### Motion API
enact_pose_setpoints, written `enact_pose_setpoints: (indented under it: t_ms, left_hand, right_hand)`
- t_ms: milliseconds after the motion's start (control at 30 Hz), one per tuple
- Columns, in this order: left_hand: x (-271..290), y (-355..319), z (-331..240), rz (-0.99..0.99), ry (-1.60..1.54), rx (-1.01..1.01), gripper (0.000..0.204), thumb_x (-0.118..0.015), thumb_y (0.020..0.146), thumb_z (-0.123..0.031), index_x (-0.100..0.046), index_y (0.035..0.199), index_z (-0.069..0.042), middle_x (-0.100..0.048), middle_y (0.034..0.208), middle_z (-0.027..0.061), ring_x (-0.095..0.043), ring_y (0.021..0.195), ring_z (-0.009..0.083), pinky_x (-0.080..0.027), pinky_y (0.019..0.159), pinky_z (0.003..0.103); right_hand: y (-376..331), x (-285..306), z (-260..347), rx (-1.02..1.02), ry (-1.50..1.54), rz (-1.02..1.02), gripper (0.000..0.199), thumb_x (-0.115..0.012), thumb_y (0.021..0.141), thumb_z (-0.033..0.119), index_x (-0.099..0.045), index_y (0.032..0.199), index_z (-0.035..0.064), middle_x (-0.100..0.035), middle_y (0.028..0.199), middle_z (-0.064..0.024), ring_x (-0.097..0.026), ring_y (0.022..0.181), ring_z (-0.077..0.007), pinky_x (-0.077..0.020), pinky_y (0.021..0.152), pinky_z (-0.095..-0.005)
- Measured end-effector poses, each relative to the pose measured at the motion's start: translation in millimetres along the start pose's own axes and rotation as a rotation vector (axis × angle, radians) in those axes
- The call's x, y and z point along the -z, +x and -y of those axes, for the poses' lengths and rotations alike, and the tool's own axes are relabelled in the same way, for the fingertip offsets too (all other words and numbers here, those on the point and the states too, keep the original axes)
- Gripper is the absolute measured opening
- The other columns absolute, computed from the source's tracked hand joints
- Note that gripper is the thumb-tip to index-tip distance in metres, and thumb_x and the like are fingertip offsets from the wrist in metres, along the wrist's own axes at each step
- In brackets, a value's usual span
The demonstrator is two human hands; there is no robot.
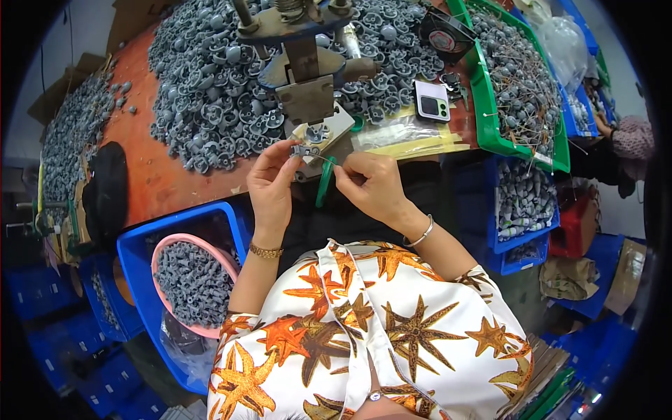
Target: Assembling small grey mechanical components using a manual toggle press at a factory workstation.
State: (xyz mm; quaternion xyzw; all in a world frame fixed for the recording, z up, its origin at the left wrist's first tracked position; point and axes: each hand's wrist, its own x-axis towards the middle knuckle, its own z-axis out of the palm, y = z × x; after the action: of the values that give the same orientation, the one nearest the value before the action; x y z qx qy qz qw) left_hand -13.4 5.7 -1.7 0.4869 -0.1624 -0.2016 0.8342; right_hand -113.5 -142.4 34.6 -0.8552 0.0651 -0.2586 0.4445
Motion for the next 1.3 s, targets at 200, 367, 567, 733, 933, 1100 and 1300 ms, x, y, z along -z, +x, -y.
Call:
enact_pose_setpoints:
  t_ms: [200, 367, 567, 733, 933, 1100, 1300]
  left_hand:
    - [-5, -2, -2, 0.084, 0.289, -0.155, 0.026, -0.060, 0.087, 0.000, -0.059, 0.113, 0.001, -0.063, 0.106, 0.0071, -0.060, 0.084, 0.0097, -0.047, 0.068, 0.020]
    - [-8, -6, -5, 0.089, -0.173, 0.128, 0.024, -0.056, 0.086, 0.005, -0.059, 0.110, 0.004, -0.064, 0.102, 0.0080, -0.061, 0.088, 0.0122, -0.049, 0.080, 0.024]
    - [-21, -12, -14, 0.262, 0.672, -0.391, 0.018, -0.059, 0.082, 0.005, -0.067, 0.098, 0.001, -0.066, 0.103, 0.0121, -0.060, 0.098, 0.0215, -0.048, 0.081, 0.029]
    - [-17, -20, -11, 0.031, 0.688, -0.493, 0.013, -0.059, 0.085, 0.001, -0.067, 0.095, 0.001, -0.064, 0.107, 0.0141, -0.059, 0.100, 0.0235, -0.045, 0.087, 0.031]
    - [-10, 2, -23, -0.477, 0.438, -0.501, 0.031, -0.062, 0.084, -0.003, -0.057, 0.114, 0.001, -0.058, 0.115, 0.0177, -0.054, 0.111, 0.0277, -0.040, 0.097, 0.037]
    - [-23, -12, -20, 0.092, 1.268, -0.546, 0.035, -0.072, 0.074, -0.004, -0.063, 0.108, -0.003, -0.062, 0.103, 0.0107, -0.056, 0.098, 0.0230, -0.042, 0.088, 0.033]
    - [-16, -2, -3, 0.016, 0.925, -0.280, 0.019, -0.067, 0.080, -0.001, -0.064, 0.098, 0.003, -0.061, 0.085, 0.0072, -0.056, 0.069, 0.0124, -0.044, 0.058, 0.023]
  right_hand:
    - [-2, 3, -2, 0.060, -0.016, 0.002, 0.019, -0.065, 0.075, 0.007, -0.054, 0.060, 0.0009, -0.054, 0.056, -0.0108, -0.055, 0.048, -0.0264, -0.0419, 0.046, -0.0338]
    - [5, 8, -4, 0.039, 0.126, 0.124, 0.020, -0.066, 0.078, 0.009, -0.057, 0.063, 0.0003, -0.054, 0.058, -0.0125, -0.053, 0.049, -0.0278, -0.0411, 0.046, -0.0323]
    - [3, 3, -8, -0.430, 0.529, 0.245, 0.022, -0.057, 0.092, 0.018, -0.060, 0.077, 0.0019, -0.054, 0.059, -0.0007, -0.051, 0.051, -0.0102, -0.0388, 0.046, -0.0233]
    - [7, 1, -15, -0.533, 0.977, 0.249, 0.016, -0.054, 0.094, 0.018, -0.054, 0.096, 0.0024, -0.057, 0.069, 0.0009, -0.053, 0.059, -0.0034, -0.0399, 0.051, -0.0183]
    - [16, -5, -43, -0.362, 0.582, 0.053, 0.008, -0.056, 0.093, 0.011, -0.051, 0.093, 0.0048, -0.052, 0.078, 0.0029, -0.047, 0.063, -0.0023, -0.0391, 0.055, -0.0180]
    - [20, -13, -31, -0.102, 0.479, 0.229, 0.015, -0.058, 0.091, 0.012, -0.048, 0.097, 0.0033, -0.051, 0.079, 0.0022, -0.044, 0.065, -0.0019, -0.0350, 0.053, -0.0181]
    - [25, -28, -33, -0.249, 0.459, 0.163, 0.018, -0.061, 0.090, 0.013, -0.054, 0.100, 0.0009, -0.061, 0.068, -0.0023, -0.055, 0.055, -0.0071, -0.0408, 0.049, -0.0230]
